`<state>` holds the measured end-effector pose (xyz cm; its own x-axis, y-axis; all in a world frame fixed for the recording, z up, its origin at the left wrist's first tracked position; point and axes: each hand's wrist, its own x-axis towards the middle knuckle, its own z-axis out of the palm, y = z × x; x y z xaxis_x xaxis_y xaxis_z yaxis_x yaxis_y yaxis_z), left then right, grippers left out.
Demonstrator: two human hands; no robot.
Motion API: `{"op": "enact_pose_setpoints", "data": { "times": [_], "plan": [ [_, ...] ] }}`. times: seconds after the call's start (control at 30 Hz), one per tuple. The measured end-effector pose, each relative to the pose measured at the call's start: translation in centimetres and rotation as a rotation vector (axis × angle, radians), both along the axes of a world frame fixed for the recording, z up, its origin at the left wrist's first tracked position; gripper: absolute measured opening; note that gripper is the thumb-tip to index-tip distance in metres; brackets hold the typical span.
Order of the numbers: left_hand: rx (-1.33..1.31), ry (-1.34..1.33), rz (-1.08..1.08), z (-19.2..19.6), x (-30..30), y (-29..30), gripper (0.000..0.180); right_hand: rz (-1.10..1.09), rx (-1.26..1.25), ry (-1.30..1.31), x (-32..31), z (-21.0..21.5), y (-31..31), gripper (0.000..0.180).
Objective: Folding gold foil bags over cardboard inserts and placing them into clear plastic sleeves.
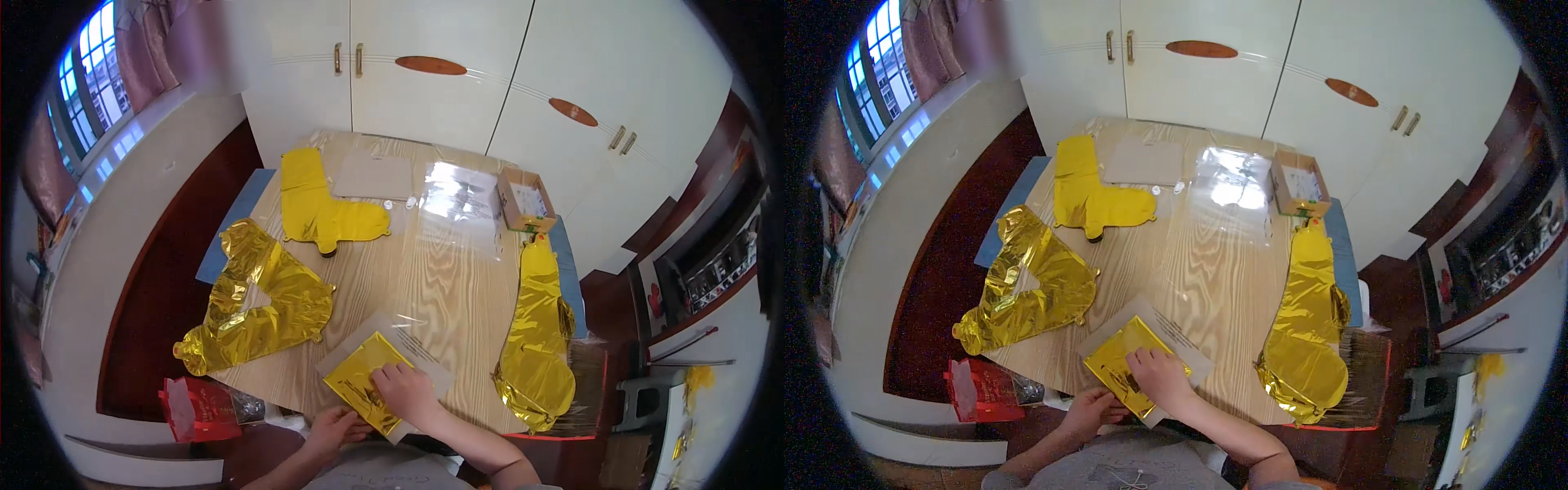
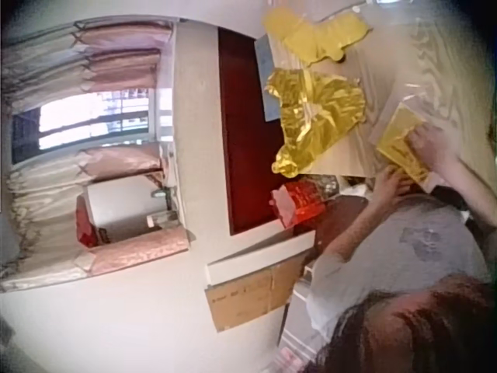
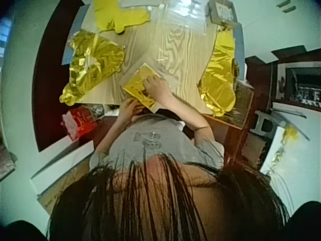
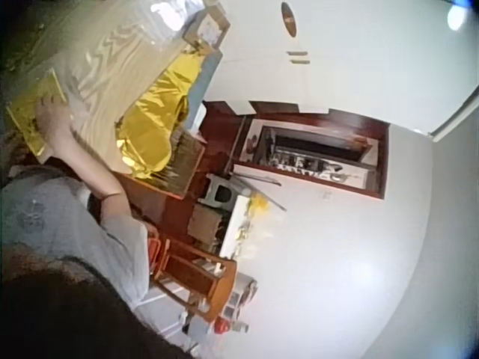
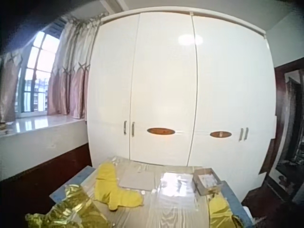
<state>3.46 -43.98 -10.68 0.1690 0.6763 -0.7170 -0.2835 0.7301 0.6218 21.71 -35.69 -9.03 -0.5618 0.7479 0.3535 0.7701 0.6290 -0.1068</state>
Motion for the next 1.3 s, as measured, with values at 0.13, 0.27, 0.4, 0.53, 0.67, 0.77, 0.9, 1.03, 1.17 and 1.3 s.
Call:
{"op": "enact_pose_setpoints", "data": {
  "times": [0.13,0.27,0.4,0.53,0.67,0.77,0.9,1.03,1.17,1.3],
  "plan": [
    [0.028,0.053,-0.019,-0.3,0.1,0.3,0.023,0.011,0.016,-0.02,-0.1,-0.3,-0.3,0.013],
    [0.03,0.046,-0.011,0.0,0.5,0.6,0.02,-0.001,0.02,-0.039,0.0,0.1,-0.4,0.011],
    [0.046,0.033,-0.016,0.0,1.1,0.9,0.019,0.017,0.066,-0.019,0.1,0.5,-0.4,0.01],
    [0.066,0.052,-0.016,-0.7,1.1,0.8,0.018,-0.015,0.04,-0.024,0.5,0.4,-0.4,0.011],
    [0.102,0.023,0.043,-0.5,1.2,0.7,0.018,-0.003,0.034,0.013,0.7,1.2,-0.4,0.012],
    [0.095,0.0,0.02,0.8,1.3,1.0,0.019,0.011,0.041,-0.009,0.7,1.5,-0.4,0.012],
    [0.124,0.005,0.044,-0.5,1.5,1.0,0.021,0.03,0.053,-0.064,0.3,1.5,-0.9,0.012],
    [0.175,-0.065,0.086,-1.1,2.0,1.1,0.022,0.044,0.097,-0.062,0.2,2.3,-1.2,0.012],
    [0.234,-0.095,0.157,-1.0,2.8,1.4,0.016,0.052,0.12,-0.048,0.0,2.5,-1.4,0.011],
    [0.245,-0.034,0.149,-0.9,3.4,1.7,0.017,0.047,0.116,-0.039,-0.1,2.3,-1.7,0.012]
  ]
}}
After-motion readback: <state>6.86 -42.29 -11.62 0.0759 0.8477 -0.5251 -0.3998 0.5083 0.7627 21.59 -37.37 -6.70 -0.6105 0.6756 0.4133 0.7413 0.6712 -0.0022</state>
